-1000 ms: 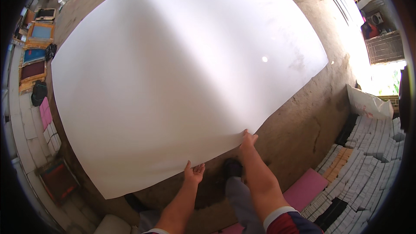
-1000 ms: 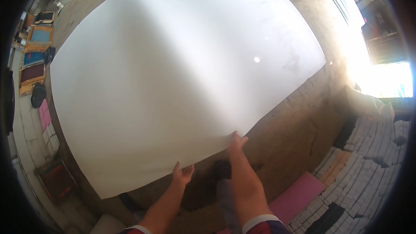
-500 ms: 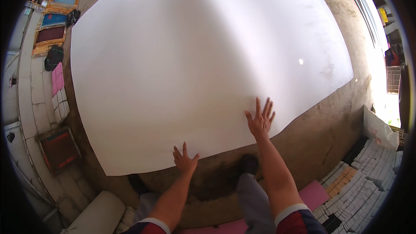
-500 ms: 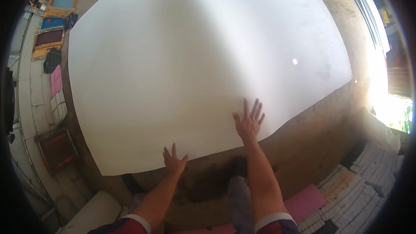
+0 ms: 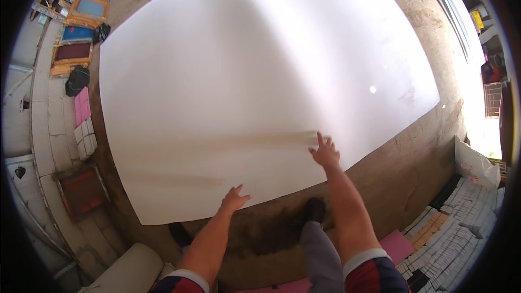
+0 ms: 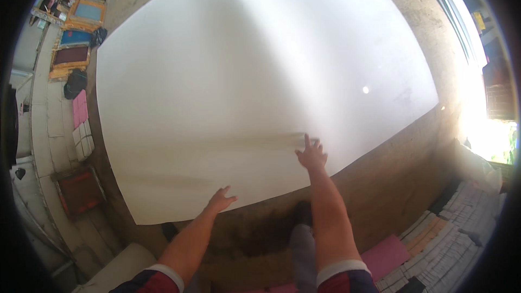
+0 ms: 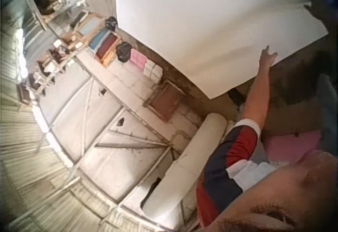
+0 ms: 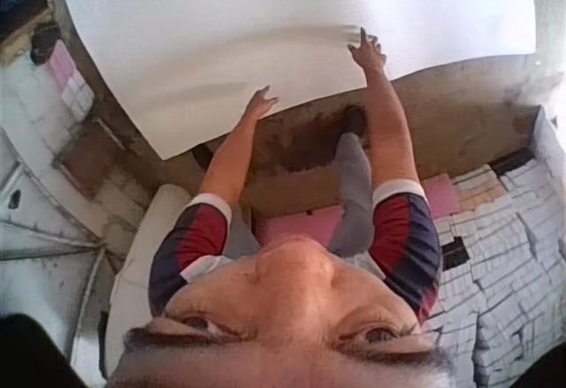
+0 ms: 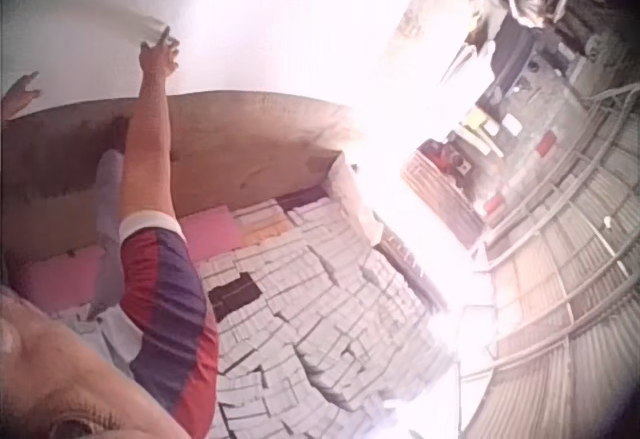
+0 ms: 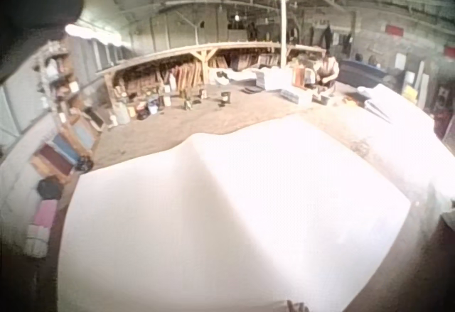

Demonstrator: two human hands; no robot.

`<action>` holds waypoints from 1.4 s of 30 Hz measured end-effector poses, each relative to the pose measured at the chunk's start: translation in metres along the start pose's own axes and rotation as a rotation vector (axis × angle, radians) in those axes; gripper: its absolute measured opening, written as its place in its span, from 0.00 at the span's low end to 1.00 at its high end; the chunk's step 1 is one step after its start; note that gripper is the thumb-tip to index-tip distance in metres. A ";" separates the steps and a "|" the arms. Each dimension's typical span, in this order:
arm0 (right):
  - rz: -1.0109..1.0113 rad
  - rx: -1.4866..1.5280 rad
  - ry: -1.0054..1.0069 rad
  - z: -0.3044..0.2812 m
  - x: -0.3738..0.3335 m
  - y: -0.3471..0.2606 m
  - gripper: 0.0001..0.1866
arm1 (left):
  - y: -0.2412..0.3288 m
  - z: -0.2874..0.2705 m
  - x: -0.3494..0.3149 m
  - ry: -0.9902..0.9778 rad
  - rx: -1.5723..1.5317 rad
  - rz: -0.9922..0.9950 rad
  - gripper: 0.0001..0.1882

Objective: The person picks up a pink and white foam sheet and places it on a stack. Then, the person unfolds several large white foam sheets and lays them flat on the floor one by one.

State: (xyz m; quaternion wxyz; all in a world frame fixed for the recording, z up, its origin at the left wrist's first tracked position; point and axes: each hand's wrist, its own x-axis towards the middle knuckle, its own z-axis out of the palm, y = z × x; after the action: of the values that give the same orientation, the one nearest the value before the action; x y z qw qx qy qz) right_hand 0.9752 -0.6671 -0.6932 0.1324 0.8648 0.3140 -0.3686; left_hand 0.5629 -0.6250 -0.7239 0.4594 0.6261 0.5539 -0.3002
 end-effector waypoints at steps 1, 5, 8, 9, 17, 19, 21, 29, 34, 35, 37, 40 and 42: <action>-0.011 0.036 0.013 -0.002 -0.023 0.002 0.48 | -0.004 0.007 -0.009 0.010 -0.081 0.054 0.46; -0.112 0.132 -0.080 -0.015 -0.124 0.036 0.42 | 0.074 0.032 -0.108 0.070 -0.259 0.163 0.33; -0.166 0.383 -0.049 0.002 -0.178 0.080 0.34 | 0.113 0.044 -0.192 -0.048 -0.261 0.244 0.31; -0.174 0.379 -0.125 -0.033 -0.207 0.078 0.33 | 0.116 0.050 -0.212 -0.056 -0.261 0.255 0.30; -0.227 0.452 -0.155 -0.144 -0.361 0.153 0.32 | 0.189 0.025 -0.356 -0.098 -0.468 0.084 0.28; -0.227 0.426 -0.134 -0.176 -0.385 0.168 0.32 | 0.230 -0.008 -0.387 -0.071 -0.499 0.075 0.27; -0.268 0.403 -0.074 -0.195 -0.396 0.180 0.30 | 0.252 -0.036 -0.410 -0.008 -0.470 0.095 0.26; -0.350 0.329 0.131 -0.280 -0.426 0.186 0.28 | 0.271 -0.127 -0.381 0.143 -0.366 0.235 0.25; -0.306 0.356 0.084 -0.361 -0.424 0.156 0.29 | 0.306 -0.175 -0.406 0.149 -0.542 0.216 0.23; -0.307 0.342 0.074 -0.374 -0.417 0.146 0.29 | 0.302 -0.179 -0.395 0.154 -0.598 0.221 0.22; -0.294 0.324 0.050 -0.396 -0.401 0.125 0.30 | 0.305 -0.194 -0.386 0.143 -0.666 0.180 0.21; -0.329 0.299 0.023 -0.435 -0.372 0.086 0.30 | 0.298 -0.225 -0.356 0.103 -0.669 0.106 0.21; -0.373 0.273 -0.001 -0.467 -0.352 0.046 0.30 | 0.261 -0.231 -0.314 0.066 -0.640 0.122 0.23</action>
State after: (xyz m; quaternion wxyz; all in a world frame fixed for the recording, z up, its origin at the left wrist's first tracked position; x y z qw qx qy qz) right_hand 1.0767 -0.6445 -0.1161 -0.0561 0.8014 0.4157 -0.4263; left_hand 0.7202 -0.5372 -0.2910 0.6319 0.4916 0.5960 -0.0624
